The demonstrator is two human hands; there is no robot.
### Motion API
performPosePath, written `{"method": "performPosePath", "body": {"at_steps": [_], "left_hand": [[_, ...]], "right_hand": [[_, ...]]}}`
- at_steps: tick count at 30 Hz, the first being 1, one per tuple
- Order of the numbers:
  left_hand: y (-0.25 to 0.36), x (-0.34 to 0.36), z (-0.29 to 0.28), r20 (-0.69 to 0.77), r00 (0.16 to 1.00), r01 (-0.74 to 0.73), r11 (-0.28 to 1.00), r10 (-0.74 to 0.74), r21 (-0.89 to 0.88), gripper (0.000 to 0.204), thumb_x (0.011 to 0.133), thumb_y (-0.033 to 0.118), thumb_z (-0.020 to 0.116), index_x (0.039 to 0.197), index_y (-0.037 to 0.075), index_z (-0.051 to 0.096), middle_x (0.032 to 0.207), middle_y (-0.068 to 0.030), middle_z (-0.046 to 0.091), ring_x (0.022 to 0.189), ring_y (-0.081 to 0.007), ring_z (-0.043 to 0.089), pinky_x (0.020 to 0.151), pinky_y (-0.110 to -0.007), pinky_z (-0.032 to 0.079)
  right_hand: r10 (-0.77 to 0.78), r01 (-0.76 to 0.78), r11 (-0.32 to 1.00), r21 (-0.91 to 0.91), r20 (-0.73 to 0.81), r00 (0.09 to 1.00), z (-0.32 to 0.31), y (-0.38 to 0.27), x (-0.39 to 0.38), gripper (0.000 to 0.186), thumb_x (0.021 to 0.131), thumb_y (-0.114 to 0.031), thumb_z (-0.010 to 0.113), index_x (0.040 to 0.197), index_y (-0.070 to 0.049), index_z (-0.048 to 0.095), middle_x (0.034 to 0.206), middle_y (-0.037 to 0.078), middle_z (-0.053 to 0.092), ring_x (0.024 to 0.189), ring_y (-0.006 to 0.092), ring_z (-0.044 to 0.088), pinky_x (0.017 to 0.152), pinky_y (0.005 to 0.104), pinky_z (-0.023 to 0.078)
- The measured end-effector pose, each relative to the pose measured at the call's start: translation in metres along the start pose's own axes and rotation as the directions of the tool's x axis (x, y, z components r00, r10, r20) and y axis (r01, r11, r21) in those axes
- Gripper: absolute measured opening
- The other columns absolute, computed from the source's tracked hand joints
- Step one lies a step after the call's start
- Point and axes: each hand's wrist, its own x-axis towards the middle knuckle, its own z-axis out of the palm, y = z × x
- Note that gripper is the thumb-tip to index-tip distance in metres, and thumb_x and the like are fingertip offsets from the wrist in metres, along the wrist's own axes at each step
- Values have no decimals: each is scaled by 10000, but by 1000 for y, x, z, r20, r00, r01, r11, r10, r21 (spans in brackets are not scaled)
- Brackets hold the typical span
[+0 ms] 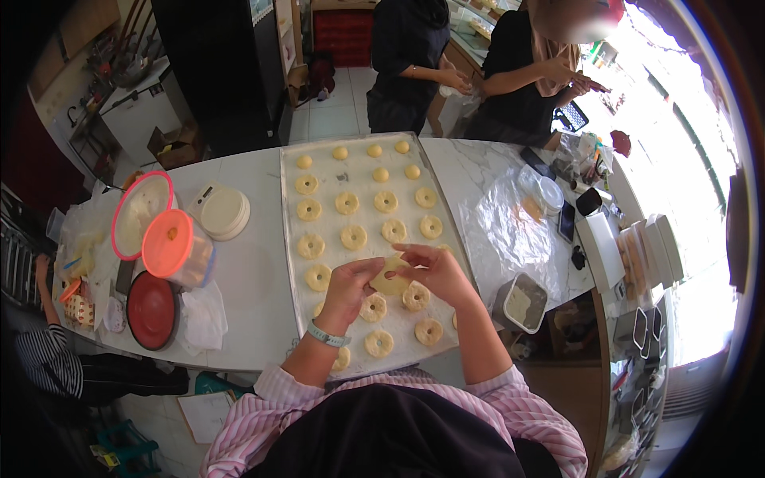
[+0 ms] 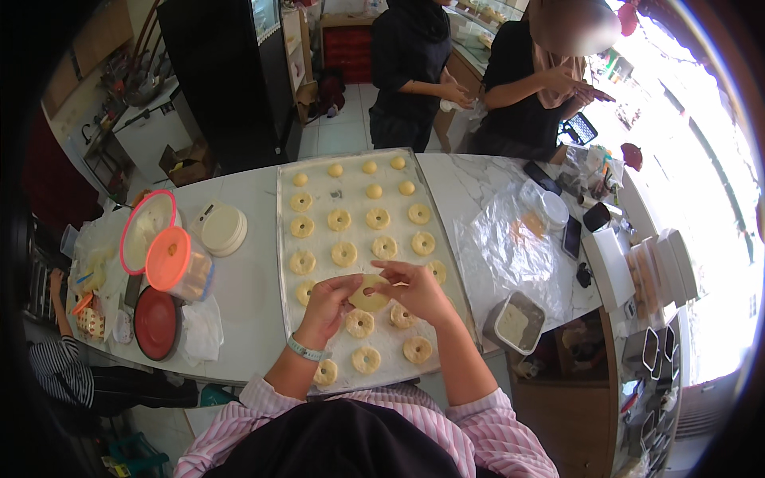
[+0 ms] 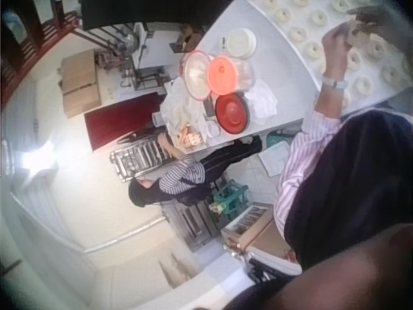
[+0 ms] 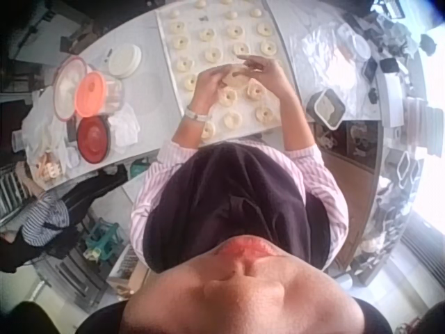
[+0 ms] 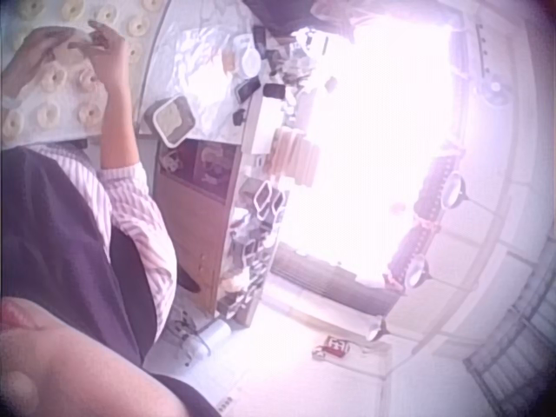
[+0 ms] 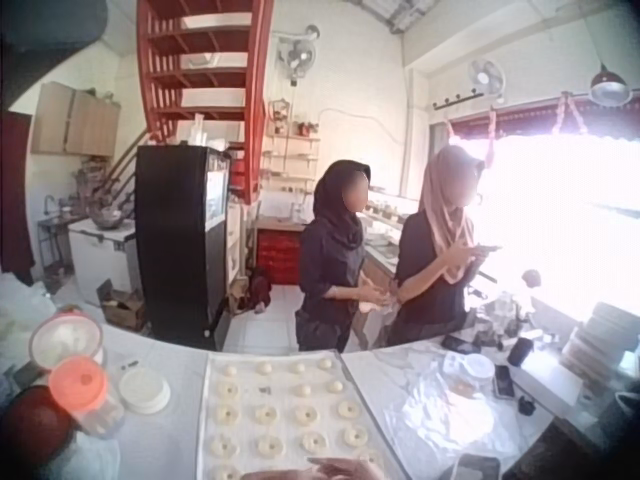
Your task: The person prepares round pieces of dough on a baking sheet by hand, pressing a small indentation into the center of each one and smoothing the edges.
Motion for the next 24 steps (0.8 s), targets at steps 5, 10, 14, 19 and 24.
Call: {"method": "performPosePath", "body": {"at_steps": [5, 10, 14, 19, 24], "left_hand": [[1, 1, -1, 93, 995, 23, 1000, -22, -5, 273, 835, 122, 654, 1036, -59, 616, 931, -98, 646, 818, -146, 630, 678, -258, 515], [2, -1, 2, 29, 1000, -2, 994, 6, -112, 279, 830, 133, 664, 1018, -66, 616, 917, -102, 646, 837, -155, 632, 716, -272, 520], [3, 0, -2, 82, 996, 48, 999, -47, -19, 260, 828, 137, 667, 991, -61, 626, 895, -99, 648, 822, -156, 632, 715, -279, 522], [5, -1, 1, 13, 999, 43, 998, -42, -56, 237, 831, 154, 665, 949, -49, 638, 882, -96, 648, 767, -152, 628, 694, -286, 529], [1, 2, -6, 60, 996, 60, 997, -62, 43, 242, 853, 142, 631, 995, -55, 623, 892, -92, 648, 813, -161, 640, 710, -282, 535]], "right_hand": [[75, -79, 993, 85, 47, 996, 3, -2, 3, 316, 798, -70, 675, 1100, 3, 624, 882, 65, 652, 813, 114, 621, 729, 239, 493], [119, -116, 991, 64, -45, 992, -4, 6, 3, 301, 805, -84, 674, 1089, 5, 629, 906, 86, 663, 815, 115, 628, 715, 241, 494], [46, -55, 991, 119, 77, 996, 6, 2, 2, 291, 812, -113, 675, 1078, 0, 636, 913, 90, 672, 805, 120, 628, 700, 236, 488], [120, -120, 993, -4, -13, 993, -1, 2, 3, 249, 825, -65, 657, 1063, 8, 636, 884, 33, 649, 796, 85, 594, 718, 230, 475], [-3, 4, 1000, -7, 108, 994, 6, 11, 3, 301, 819, -84, 658, 1112, -25, 626, 841, 36, 648, 768, 90, 594, 675, 221, 459]]}}
